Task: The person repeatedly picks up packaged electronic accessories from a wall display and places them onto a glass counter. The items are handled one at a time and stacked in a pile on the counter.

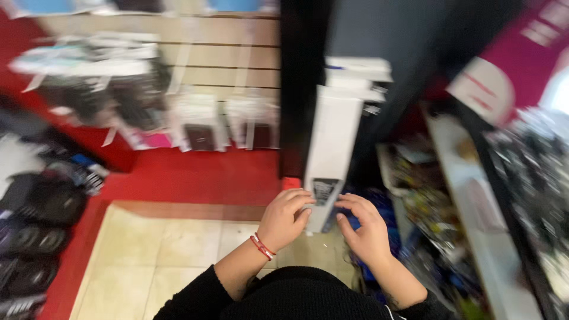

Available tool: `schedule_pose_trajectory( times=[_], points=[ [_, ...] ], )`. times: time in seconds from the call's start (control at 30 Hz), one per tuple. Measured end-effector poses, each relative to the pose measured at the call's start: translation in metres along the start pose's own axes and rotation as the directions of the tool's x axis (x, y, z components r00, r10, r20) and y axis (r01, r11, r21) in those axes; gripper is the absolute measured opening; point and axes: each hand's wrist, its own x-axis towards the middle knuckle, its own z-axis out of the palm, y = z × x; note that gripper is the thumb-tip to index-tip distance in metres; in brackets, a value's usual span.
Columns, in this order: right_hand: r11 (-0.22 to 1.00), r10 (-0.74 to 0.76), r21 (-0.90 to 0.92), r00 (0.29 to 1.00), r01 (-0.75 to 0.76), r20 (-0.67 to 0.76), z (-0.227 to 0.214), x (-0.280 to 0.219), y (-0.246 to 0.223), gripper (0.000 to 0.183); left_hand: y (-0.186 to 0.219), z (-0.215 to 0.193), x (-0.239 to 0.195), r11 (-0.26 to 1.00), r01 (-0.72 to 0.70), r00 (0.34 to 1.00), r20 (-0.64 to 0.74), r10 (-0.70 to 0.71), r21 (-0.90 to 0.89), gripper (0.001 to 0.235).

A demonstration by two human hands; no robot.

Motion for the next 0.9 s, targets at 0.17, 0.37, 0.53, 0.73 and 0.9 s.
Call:
schedule_pose_trajectory(
  times=[0.17, 0.37, 0.53, 0.73, 0.9],
  points=[
    [0.985, -0.13, 0.126, 0.988, 0.119, 0.086, 0.108, 0.073, -0.066, 0.022, -0.078, -0.118, -0.041, 0.979, 0.156, 0.98, -0.147, -0.136, 0.134, 0.023],
    [0.93, -0.296, 0.277, 0.941, 0.243, 0.167, 0.225, 0.127, -0.136, 0.022, -0.141, -0.234, -0.097, 0.934, 0.306, 0.921, -0.305, -0.241, 0.186, 0.025],
    [0.907, -0.379, 0.278, 0.899, 0.316, 0.217, 0.286, 0.152, -0.176, 0.023, -0.173, -0.288, -0.122, 0.903, 0.371, 0.886, -0.373, -0.276, 0.214, 0.026],
    [0.893, -0.435, 0.254, 0.856, 0.37, 0.28, 0.339, 0.191, -0.199, 0.025, -0.204, -0.329, -0.127, 0.879, 0.417, 0.855, -0.427, -0.294, 0.23, 0.024],
    [0.883, -0.469, 0.225, 0.809, 0.413, 0.354, 0.379, 0.249, -0.229, 0.033, -0.245, -0.353, -0.118, 0.858, 0.438, 0.853, -0.426, -0.301, 0.27, 0.023]
  ],
)
